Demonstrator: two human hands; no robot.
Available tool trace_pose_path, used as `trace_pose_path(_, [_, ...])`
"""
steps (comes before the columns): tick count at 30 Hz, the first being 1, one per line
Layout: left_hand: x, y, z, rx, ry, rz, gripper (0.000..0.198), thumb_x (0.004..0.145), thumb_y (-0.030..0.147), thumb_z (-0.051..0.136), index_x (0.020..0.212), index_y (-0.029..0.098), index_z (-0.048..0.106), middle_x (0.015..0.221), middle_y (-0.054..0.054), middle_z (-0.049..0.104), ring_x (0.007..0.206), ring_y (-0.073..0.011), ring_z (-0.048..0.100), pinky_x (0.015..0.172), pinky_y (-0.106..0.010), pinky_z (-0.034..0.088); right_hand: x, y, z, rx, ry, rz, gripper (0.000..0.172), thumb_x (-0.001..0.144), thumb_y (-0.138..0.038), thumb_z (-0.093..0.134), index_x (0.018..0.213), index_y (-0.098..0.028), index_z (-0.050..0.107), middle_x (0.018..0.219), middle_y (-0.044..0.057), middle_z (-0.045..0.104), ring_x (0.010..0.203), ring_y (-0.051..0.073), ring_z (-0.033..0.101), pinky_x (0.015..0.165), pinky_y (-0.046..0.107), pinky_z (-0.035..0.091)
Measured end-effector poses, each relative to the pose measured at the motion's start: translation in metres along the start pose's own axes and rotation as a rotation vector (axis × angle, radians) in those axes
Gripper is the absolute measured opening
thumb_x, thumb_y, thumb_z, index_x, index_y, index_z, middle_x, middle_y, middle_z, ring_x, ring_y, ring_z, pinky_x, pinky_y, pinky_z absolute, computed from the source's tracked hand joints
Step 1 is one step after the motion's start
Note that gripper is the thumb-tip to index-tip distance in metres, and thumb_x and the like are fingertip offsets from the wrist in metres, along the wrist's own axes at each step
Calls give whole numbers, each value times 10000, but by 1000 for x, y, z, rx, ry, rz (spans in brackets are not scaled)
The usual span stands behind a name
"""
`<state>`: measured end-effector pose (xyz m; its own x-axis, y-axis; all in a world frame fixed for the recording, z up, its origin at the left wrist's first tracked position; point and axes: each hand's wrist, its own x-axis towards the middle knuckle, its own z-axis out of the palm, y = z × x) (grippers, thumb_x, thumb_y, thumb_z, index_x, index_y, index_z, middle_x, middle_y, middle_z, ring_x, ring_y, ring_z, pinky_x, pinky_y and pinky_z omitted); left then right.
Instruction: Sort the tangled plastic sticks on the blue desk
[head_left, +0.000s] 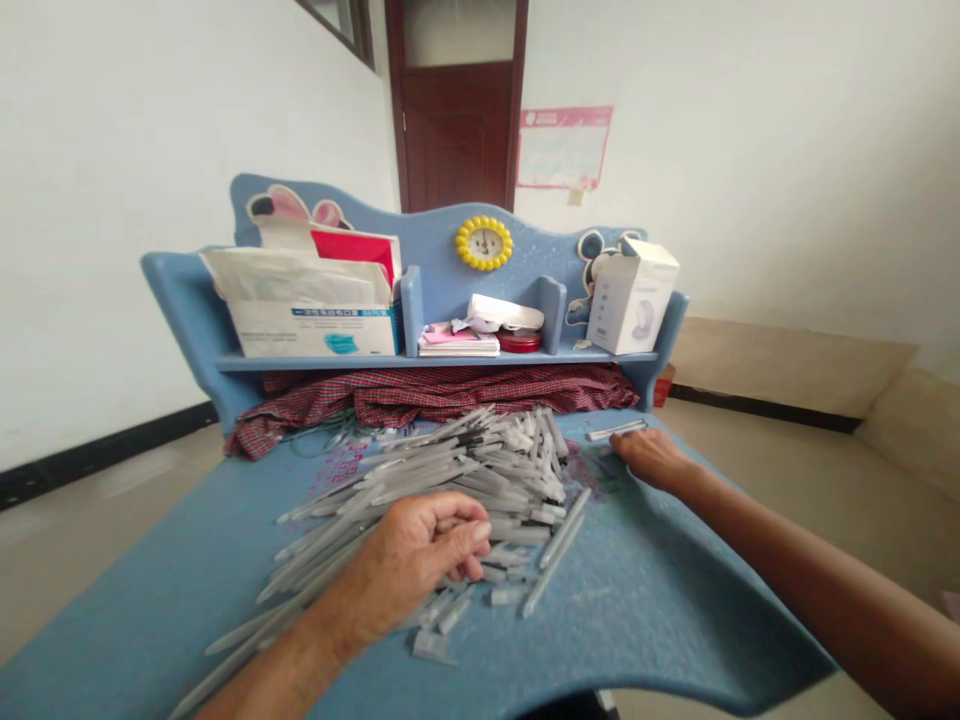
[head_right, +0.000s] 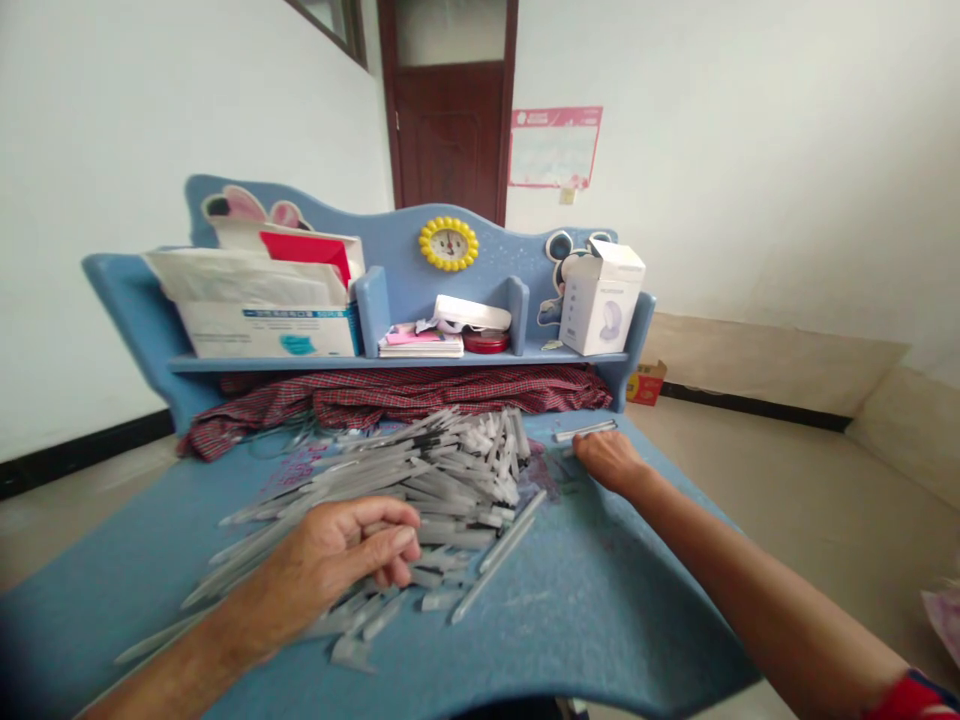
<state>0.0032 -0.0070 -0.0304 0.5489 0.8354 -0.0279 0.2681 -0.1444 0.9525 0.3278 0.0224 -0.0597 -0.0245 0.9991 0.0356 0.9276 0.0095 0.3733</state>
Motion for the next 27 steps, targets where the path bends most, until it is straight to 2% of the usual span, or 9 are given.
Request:
trace_pose_path(6, [0, 2, -3, -21, 24, -12, 256, 725, 374, 589, 808, 132, 587, 668, -38, 658, 565, -149, 619, 538, -234, 470, 1, -6, -2, 21, 58, 52, 282, 829, -63, 347, 985, -111, 576, 809, 159, 667, 768, 267, 650, 605, 311, 444])
trace_pose_path(12, [2, -2, -7, -9, 21, 18, 258, 747, 378, 569, 834, 136, 586, 688, -43, 660, 573, -147, 621, 552, -240, 487, -9, -17, -15, 78, 84, 33, 240, 866, -246, 396, 947, -154, 602, 821, 129, 671, 773, 237, 636, 613, 277, 409])
trace_pose_path(14, [3, -2, -7, -7, 25, 21, 254, 754, 373, 561, 841, 136, 587, 687, -45, 662, 571, -148, 622, 550, -241, 489, -14, -21, -21, 128, 78, -29, 240, 870, -277, 397, 924, -193, 616, 817, 88, 677, 769, 202, 629, 624, 252, 394])
trace_pose_path(19, [2, -1, -6, 6, 49, 14, 244, 749, 361, 561, 832, 133, 588, 672, -49, 664, 563, -154, 624, 536, -241, 488, -27, -33, -33, 321, 39, -328, 217, 828, -236, 462, 985, -243, 613, 811, 35, 682, 733, 172, 614, 608, 238, 366])
trace_pose_path(27, [4, -5, -6, 6, 35, 15, 233, 744, 356, 572, 824, 138, 592, 676, -53, 669, 552, -157, 629, 531, -241, 492, -27, -34, -33, 249, 29, -463, 161, 805, -168, 483, 894, -189, 615, 766, 60, 669, 671, 168, 585, 561, 249, 322])
